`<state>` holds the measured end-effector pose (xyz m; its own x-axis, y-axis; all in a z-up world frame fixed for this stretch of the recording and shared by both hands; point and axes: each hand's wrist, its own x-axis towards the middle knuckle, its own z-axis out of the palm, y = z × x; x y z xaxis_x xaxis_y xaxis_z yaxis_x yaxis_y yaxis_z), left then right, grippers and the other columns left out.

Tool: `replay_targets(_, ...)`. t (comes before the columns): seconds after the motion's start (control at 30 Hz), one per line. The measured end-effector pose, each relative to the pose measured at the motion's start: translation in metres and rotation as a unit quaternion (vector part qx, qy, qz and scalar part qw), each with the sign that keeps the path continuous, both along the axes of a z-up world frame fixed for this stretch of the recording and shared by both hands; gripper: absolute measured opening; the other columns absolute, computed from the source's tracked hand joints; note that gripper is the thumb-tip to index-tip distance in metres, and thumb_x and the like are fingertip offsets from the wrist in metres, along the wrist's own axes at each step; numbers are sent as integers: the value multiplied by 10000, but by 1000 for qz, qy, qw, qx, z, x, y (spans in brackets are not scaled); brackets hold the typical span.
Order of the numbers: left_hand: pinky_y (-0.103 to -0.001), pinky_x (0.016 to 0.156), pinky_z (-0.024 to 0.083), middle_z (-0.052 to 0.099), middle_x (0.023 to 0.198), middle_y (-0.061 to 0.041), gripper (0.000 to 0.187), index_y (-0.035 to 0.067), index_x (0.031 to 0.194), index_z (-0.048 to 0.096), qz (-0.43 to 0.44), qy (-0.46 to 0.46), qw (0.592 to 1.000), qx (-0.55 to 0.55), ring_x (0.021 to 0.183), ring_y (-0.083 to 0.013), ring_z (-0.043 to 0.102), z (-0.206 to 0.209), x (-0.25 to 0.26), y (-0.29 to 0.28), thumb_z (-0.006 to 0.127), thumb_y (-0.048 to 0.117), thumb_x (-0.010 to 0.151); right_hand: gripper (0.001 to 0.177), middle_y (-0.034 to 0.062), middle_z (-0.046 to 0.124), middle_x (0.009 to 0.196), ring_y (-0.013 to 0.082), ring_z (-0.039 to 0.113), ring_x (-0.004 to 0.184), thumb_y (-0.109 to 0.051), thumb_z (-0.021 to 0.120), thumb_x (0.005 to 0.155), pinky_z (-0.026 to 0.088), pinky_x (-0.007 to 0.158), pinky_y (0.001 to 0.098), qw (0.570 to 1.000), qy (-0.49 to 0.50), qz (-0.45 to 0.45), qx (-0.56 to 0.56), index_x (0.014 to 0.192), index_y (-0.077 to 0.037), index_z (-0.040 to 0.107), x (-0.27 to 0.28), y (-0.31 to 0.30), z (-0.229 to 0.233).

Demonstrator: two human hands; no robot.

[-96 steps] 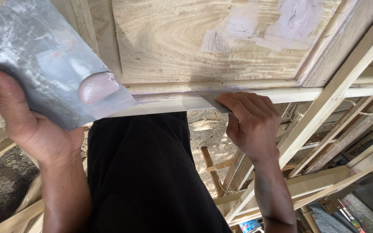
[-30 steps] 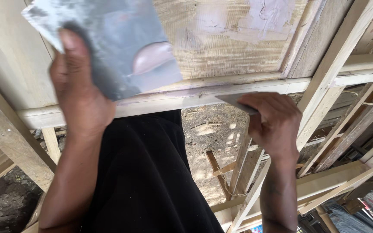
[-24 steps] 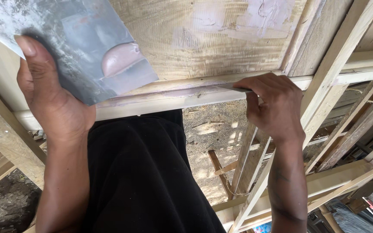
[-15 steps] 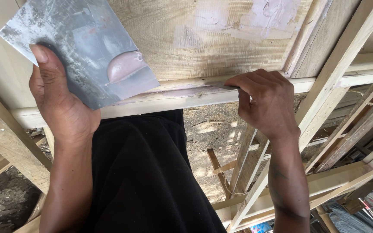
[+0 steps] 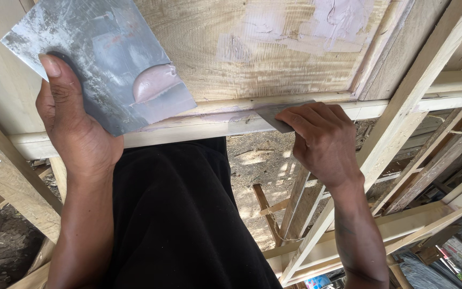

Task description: The person scoops pink wood filler from a container using a putty knife and applies it to a wooden door frame. They spread the filler into the grooves and joints of the frame, smoothing the surface with the knife.

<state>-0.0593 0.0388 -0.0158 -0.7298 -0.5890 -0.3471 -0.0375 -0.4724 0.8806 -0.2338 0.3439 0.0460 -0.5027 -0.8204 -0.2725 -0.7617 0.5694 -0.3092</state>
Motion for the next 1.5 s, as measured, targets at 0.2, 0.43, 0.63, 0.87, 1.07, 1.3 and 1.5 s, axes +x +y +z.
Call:
replay_targets(0.2, -396, 1203, 453, 537, 1412, -160, 617, -40, 1433, 475, -2, 13, 1000, -1, 1339, -209, 527, 4, 0, -4, 495, 509, 1154, 339, 27, 799, 1015, 171, 751, 902, 118, 640, 854, 575, 773, 358, 999, -26, 8, 17, 1042, -126, 783, -8, 2, 2)
replay_targets(0.43, -382, 1202, 473, 538, 1404, -162, 631, -48, 1442, 482, 6, 8, 1000, -18, 1335, -205, 537, 3, 3, -10, 479, 514, 1156, 320, 17, 797, 1038, 172, 760, 972, 116, 644, 908, 595, 866, 364, 1000, 14, -21, -15, 1049, -141, 774, 8, 11, -1)
replay_targets(0.63, -379, 1183, 476, 530, 1367, -143, 620, -47, 1445, 483, 10, 14, 1000, -5, 1320, -200, 539, 6, 4, -13, 489, 508, 1171, 343, 17, 793, 1023, 193, 769, 984, 112, 635, 840, 598, 887, 381, 999, 20, -37, -16, 1031, -139, 770, 18, 24, 20)
replay_targets(0.87, -385, 1168, 505, 549, 1346, -133, 573, -34, 1432, 486, -24, 13, 999, -17, 1302, -211, 571, 0, 14, -16, 424, 472, 1171, 289, 50, 783, 1074, 179, 765, 1014, 84, 611, 986, 611, 896, 343, 988, 30, -143, -58, 1106, -136, 755, -8, 64, 35)
replay_targets(1.07, -357, 1174, 491, 533, 1350, -102, 527, -18, 1427, 462, -50, 25, 998, -33, 1297, -185, 561, -4, 16, -12, 397, 452, 1199, 306, 31, 795, 1074, 173, 772, 1039, 81, 614, 981, 609, 910, 358, 993, 62, -83, -47, 1099, -151, 775, -14, 69, 1)
replay_targets(1.3, -343, 1145, 495, 539, 1342, -107, 534, -23, 1430, 460, -35, 6, 999, 5, 1269, -176, 569, 1, 9, -4, 416, 448, 1182, 325, 19, 796, 1101, 175, 738, 1099, 64, 643, 906, 598, 939, 384, 993, 92, -54, -45, 1077, -167, 796, 18, 65, -24)
replay_targets(1.5, -331, 1112, 511, 546, 1328, -108, 532, -19, 1425, 464, -39, -4, 999, 8, 1242, -166, 578, -3, 7, 2, 415, 451, 1180, 334, 19, 794, 1120, 190, 725, 1120, 50, 662, 875, 582, 960, 399, 995, 62, -76, -17, 1074, -182, 797, 30, 61, -12)
